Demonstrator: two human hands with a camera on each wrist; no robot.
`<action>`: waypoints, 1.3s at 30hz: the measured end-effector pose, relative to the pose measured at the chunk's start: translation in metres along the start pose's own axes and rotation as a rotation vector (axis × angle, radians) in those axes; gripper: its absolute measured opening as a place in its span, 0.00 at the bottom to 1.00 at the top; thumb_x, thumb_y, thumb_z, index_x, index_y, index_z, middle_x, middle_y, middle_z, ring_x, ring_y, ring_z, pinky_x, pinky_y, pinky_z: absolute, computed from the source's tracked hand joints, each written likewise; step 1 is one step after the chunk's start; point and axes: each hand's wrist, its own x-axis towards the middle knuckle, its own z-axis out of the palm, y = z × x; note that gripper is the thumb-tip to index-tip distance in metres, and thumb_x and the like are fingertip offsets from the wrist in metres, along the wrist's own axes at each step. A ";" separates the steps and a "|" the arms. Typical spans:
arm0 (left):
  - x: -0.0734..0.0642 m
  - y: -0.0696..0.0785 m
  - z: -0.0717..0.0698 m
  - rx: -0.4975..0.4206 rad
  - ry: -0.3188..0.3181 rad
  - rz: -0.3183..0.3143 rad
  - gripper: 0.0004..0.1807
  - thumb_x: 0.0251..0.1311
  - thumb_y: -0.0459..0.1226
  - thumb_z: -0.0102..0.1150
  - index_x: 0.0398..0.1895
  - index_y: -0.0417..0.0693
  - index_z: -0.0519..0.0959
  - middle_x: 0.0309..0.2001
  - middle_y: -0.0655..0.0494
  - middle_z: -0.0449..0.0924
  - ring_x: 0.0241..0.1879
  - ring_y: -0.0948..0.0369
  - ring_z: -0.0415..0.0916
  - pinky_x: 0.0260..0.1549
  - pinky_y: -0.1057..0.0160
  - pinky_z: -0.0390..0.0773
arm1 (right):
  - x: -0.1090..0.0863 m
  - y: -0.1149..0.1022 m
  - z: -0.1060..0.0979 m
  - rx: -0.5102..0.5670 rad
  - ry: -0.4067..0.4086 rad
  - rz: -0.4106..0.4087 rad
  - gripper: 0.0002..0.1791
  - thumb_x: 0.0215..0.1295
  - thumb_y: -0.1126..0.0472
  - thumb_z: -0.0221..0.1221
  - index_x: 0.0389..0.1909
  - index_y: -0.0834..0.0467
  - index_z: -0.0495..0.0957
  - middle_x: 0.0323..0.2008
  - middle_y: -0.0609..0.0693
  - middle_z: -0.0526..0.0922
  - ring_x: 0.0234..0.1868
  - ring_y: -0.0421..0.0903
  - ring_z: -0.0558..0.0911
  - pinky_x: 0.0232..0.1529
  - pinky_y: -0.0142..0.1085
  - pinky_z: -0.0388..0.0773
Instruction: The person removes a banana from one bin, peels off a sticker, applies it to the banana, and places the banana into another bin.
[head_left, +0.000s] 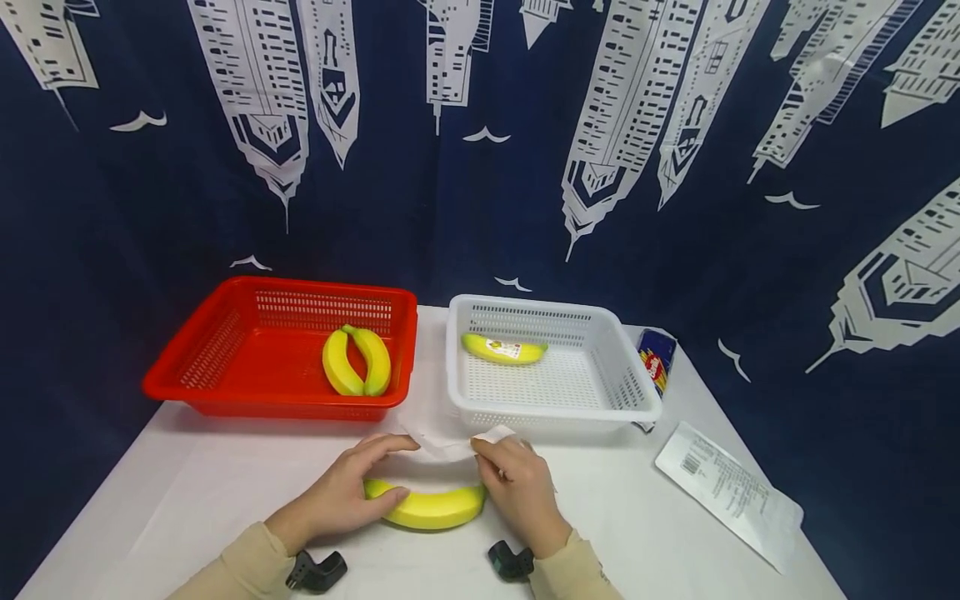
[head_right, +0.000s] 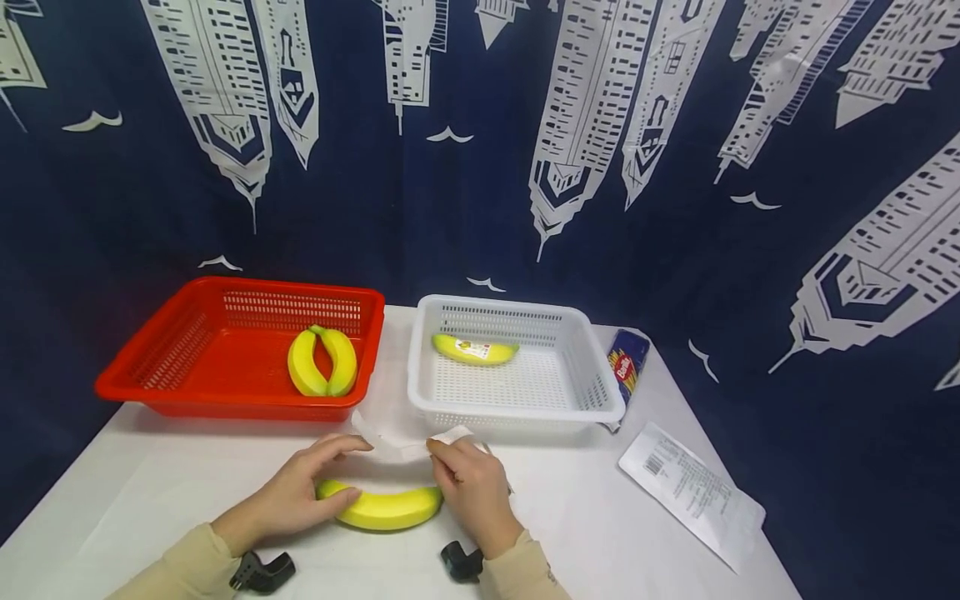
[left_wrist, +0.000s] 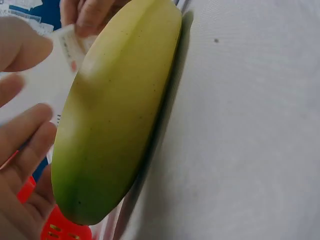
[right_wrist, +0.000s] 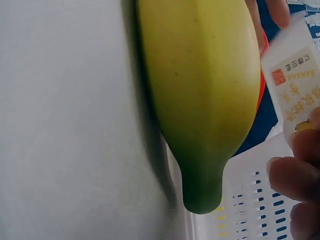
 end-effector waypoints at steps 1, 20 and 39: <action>0.000 0.001 0.000 -0.001 0.023 0.006 0.35 0.56 0.36 0.76 0.66 0.56 0.71 0.61 0.62 0.79 0.59 0.62 0.77 0.56 0.58 0.80 | 0.000 0.000 0.000 0.014 0.015 -0.029 0.17 0.51 0.74 0.71 0.42 0.55 0.89 0.24 0.41 0.82 0.22 0.33 0.68 0.24 0.18 0.65; 0.004 0.012 0.007 -0.108 0.453 -0.019 0.15 0.57 0.26 0.71 0.39 0.56 0.82 0.29 0.65 0.86 0.34 0.67 0.81 0.41 0.69 0.72 | 0.019 -0.016 -0.010 0.328 -0.304 0.184 0.05 0.64 0.63 0.69 0.40 0.51 0.86 0.45 0.47 0.82 0.26 0.33 0.69 0.26 0.24 0.70; 0.008 0.017 0.009 -0.372 0.594 -0.207 0.08 0.64 0.24 0.65 0.43 0.40 0.80 0.38 0.56 0.82 0.24 0.54 0.82 0.29 0.63 0.86 | 0.016 -0.010 0.005 0.874 -0.509 0.513 0.06 0.70 0.67 0.62 0.44 0.64 0.83 0.44 0.62 0.84 0.35 0.35 0.79 0.35 0.27 0.79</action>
